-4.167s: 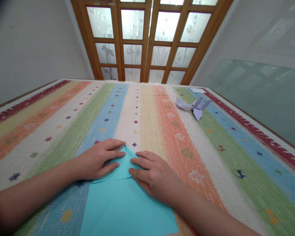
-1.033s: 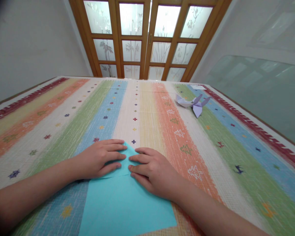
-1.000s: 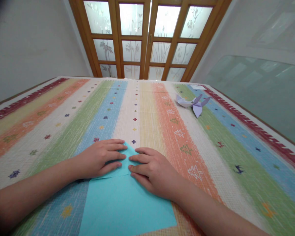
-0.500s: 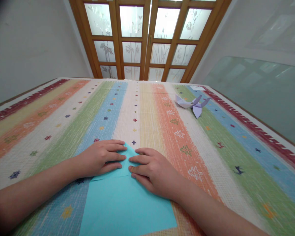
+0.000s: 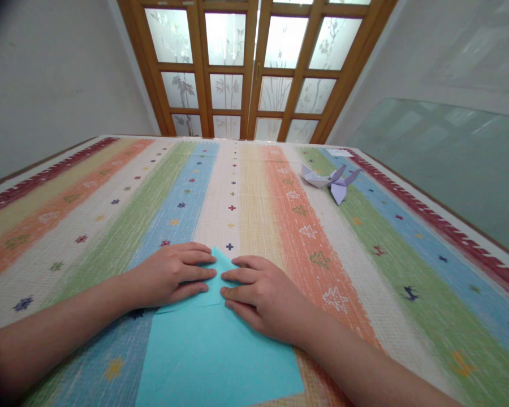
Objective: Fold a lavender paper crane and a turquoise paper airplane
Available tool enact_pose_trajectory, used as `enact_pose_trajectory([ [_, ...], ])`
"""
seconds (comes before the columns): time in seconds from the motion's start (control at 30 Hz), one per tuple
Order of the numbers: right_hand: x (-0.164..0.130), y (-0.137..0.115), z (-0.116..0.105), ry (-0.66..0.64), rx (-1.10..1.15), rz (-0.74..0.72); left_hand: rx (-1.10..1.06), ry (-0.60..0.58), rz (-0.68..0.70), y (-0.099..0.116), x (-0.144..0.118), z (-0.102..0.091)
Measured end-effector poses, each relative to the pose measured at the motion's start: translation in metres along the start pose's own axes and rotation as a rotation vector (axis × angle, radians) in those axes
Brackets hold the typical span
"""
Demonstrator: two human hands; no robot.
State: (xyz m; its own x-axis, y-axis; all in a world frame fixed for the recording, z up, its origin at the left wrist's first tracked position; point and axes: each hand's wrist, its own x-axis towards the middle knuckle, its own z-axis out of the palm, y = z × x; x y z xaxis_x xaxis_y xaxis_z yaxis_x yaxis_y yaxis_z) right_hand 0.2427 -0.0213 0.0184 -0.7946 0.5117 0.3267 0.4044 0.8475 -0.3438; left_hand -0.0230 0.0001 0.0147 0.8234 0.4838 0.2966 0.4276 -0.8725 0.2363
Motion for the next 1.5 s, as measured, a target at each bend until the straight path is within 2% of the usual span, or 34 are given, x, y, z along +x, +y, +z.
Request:
enact_pose_trajectory([
  [0.73,-0.001,0.0015,0.0017,0.011,0.009,0.005,-0.008,0.001,-0.022,-0.0033,-0.0026,-0.0009],
  [1.5,-0.0009,0.0014,0.0003,-0.02,-0.003,0.01,-0.048,-0.073,-0.002,-0.0097,0.0014,-0.0056],
])
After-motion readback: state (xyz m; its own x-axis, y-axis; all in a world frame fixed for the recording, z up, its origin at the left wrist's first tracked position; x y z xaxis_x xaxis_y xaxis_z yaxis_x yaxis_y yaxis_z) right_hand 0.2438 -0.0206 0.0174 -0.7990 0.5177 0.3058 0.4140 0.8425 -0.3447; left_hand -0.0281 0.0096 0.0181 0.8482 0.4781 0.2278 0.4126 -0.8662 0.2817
